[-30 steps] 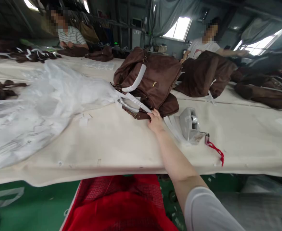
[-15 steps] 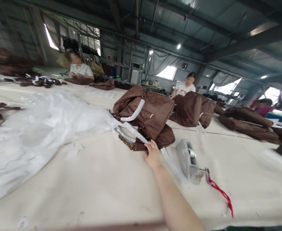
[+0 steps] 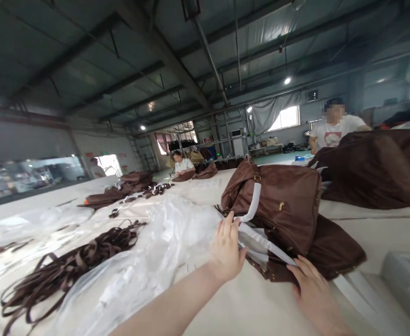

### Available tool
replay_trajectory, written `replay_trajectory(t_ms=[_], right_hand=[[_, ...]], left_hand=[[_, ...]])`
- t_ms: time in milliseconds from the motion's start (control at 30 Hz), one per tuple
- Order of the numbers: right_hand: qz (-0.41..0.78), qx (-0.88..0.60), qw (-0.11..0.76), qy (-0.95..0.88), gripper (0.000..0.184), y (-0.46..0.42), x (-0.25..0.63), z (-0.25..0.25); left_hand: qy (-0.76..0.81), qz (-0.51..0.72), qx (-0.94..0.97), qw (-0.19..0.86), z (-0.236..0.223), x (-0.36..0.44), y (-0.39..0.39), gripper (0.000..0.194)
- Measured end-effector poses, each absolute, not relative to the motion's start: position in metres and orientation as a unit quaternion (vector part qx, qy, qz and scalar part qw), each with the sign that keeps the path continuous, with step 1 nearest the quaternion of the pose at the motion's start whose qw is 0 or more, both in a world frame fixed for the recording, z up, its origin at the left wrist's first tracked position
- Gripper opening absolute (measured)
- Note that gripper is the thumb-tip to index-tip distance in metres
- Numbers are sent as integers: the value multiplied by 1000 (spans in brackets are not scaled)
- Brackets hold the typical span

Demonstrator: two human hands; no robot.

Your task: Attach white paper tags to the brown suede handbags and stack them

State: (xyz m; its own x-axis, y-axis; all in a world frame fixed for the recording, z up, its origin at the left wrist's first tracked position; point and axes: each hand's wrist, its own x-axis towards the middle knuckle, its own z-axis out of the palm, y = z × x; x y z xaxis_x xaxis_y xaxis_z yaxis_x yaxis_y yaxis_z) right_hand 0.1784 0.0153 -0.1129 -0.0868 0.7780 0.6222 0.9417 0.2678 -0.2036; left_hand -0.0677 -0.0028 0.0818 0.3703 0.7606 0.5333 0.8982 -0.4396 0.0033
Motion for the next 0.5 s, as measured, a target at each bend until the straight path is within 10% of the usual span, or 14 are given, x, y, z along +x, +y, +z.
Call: replay_trajectory(t_ms=[233,500], right_hand=[[-120,-588,344,-722,46,7,169,-97],[-60,-600,460,-652,34,4,176,-72]], left_hand=[[-624,-159,-765,19,50,-14,102,73],[-668,-259,-697,-12,112,-16,119,29]])
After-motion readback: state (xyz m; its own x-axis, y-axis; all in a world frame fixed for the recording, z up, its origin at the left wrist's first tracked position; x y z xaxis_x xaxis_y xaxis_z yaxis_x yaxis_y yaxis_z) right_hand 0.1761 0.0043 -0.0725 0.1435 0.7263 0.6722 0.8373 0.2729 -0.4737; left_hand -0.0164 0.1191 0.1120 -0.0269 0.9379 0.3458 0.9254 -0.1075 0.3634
